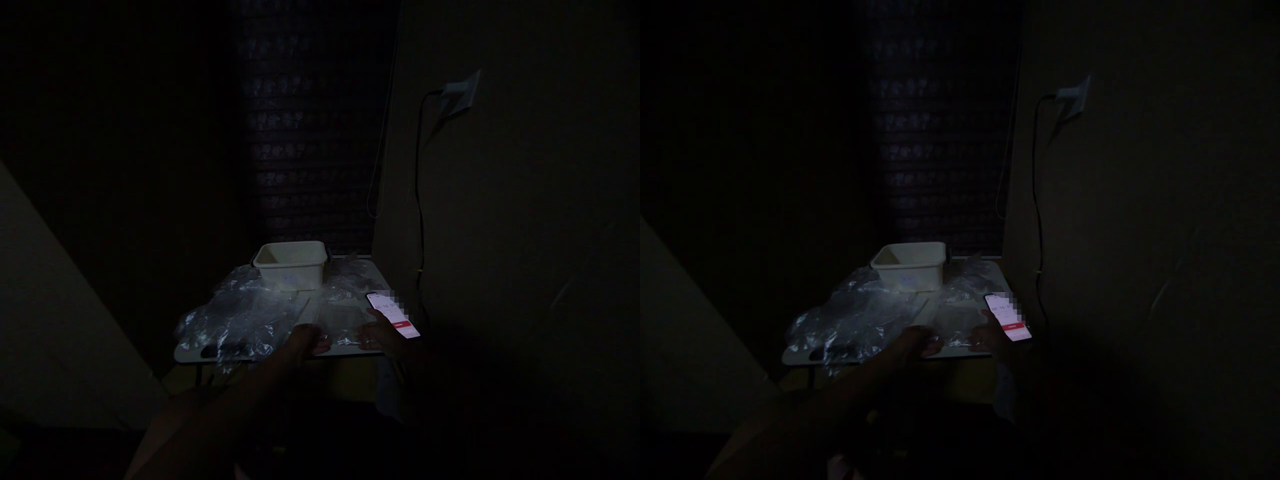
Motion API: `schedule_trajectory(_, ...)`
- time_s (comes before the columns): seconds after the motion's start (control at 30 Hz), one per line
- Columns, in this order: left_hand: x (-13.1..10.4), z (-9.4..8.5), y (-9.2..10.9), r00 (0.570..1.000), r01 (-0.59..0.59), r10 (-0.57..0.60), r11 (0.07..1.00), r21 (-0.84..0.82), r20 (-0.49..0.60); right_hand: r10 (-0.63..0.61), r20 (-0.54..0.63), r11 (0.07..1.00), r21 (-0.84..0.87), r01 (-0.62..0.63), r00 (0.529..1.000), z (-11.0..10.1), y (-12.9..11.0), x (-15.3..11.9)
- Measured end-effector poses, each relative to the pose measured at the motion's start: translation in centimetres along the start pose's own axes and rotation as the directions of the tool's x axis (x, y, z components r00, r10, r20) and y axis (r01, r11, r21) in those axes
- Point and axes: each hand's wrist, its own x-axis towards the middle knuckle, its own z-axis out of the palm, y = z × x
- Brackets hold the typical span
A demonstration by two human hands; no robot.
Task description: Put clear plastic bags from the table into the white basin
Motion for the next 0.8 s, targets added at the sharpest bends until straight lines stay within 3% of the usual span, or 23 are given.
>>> schedule_trajectory(0.13,-0.2,0.0,0.3,1.0,0.01,-0.012,0.989,-0.145,-0.013,-0.028,-0.029,0.999,-0.018,0.027,0.999,0.1,-0.2,0.3)
schedule_trajectory(0.23,-0.6,0.1,0.7,0.999,0.037,-0.037,0.989,-0.145,0.004,-0.028,-0.076,0.998,-0.054,0.024,0.997,0.3,-0.6,0.1)
schedule_trajectory(0.33,-1.2,0.1,1.0,0.999,0.043,-0.042,0.997,-0.071,0.013,-0.026,-0.095,0.996,-0.086,0.017,0.995,0.4,-1.0,-0.2)
schedule_trajectory(0.5,-2.1,-0.3,1.6,0.995,-0.077,0.089,0.974,0.212,-0.045,-0.068,-0.033,0.987,-0.148,0.062,0.997,0.0,-0.4,0.2)
schedule_trajectory(0.63,-2.1,-0.9,2.1,0.967,-0.109,0.218,0.824,0.555,-0.134,-0.118,-0.043,0.961,-0.257,0.103,0.992,0.0,-0.2,0.4)
schedule_trajectory(0.8,-1.9,-1.6,2.7,0.934,-0.143,0.349,0.554,0.82,-0.073,-0.156,-0.059,0.936,-0.329,0.128,0.986,0.2,-0.1,0.3)
